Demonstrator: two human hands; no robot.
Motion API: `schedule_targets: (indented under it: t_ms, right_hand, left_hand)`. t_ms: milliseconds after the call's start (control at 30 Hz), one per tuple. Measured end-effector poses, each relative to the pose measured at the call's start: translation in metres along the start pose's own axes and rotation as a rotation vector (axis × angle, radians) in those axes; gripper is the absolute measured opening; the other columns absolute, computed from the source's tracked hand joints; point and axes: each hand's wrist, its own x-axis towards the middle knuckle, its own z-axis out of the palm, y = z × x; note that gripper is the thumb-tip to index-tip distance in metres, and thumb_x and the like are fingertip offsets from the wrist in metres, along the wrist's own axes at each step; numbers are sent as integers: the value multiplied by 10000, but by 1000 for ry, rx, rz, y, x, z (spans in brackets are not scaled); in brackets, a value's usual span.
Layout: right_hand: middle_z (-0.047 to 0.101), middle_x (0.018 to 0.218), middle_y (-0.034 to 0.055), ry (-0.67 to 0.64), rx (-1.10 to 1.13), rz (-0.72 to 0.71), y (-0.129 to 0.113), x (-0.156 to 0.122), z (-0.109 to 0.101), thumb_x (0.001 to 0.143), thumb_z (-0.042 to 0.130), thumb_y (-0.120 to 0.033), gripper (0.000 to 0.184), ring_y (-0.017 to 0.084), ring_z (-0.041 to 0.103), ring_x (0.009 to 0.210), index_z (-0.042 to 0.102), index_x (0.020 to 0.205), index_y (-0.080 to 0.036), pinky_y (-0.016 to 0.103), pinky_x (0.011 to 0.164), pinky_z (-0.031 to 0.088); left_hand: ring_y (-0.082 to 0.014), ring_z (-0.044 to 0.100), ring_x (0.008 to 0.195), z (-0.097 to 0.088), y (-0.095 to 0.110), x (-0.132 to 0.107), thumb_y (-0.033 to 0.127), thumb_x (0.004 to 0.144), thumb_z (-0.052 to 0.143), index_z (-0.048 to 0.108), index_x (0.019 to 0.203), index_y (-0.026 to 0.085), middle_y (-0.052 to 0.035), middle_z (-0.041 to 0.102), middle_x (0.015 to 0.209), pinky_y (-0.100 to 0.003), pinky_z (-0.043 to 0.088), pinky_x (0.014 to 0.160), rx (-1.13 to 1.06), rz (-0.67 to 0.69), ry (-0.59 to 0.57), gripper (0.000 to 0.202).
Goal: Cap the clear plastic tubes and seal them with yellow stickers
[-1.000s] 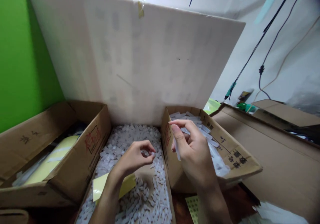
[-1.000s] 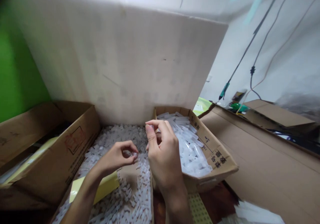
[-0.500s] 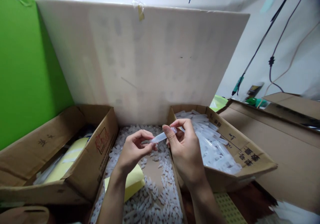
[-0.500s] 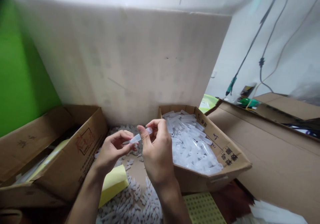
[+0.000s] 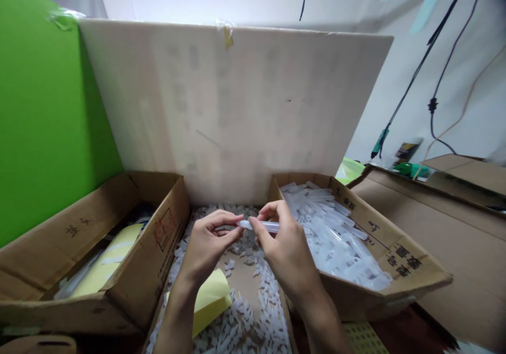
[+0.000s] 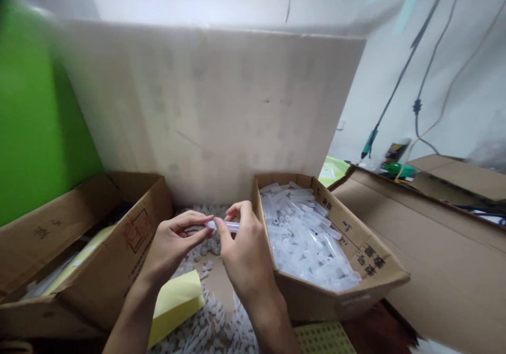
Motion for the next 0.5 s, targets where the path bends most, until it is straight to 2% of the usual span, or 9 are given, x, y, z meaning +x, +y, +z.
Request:
schedule_targets:
  t_ms: [100, 200, 333, 500]
  right_hand:
    - [681, 861, 19, -99, -90, -43, 1, 1, 2, 936, 623, -287, 118, 191, 660, 809, 609, 855, -202, 312, 728, 468]
    - [705, 818, 15, -147, -82, -23, 1, 1, 3, 943, 616, -279, 130, 170, 666, 726, 650, 845, -201, 298, 691, 471]
    - [674, 645, -5, -227, 66, 76, 2, 2, 1, 929, 628, -318, 177, 143, 633, 557, 649, 800, -198, 265, 576, 468]
    - [616, 542, -25, -315, 288, 141, 6, 3, -5, 895, 665, -345, 216, 130, 603, 498, 588, 757, -197, 237, 511, 454]
  left_hand:
    - [-149, 687, 760, -3, -1, 0, 230, 785, 786, 840, 934, 199, -52, 724, 842, -206, 555, 658, 134, 78, 0, 161]
    - [-139, 662, 698, -8, 0, 0, 189, 807, 759, 843, 943, 217, -36, 707, 772, -214, 527, 634, 217, 120, -22, 162]
    - [-116, 630, 633, -17, 7, -3, 179, 798, 787, 847, 901, 230, -17, 699, 703, -195, 476, 580, 240, 132, -85, 131]
    - [-104, 637, 639, -19, 17, -6, 186, 810, 796, 843, 860, 217, -10, 697, 694, -180, 475, 590, 186, 121, -134, 76]
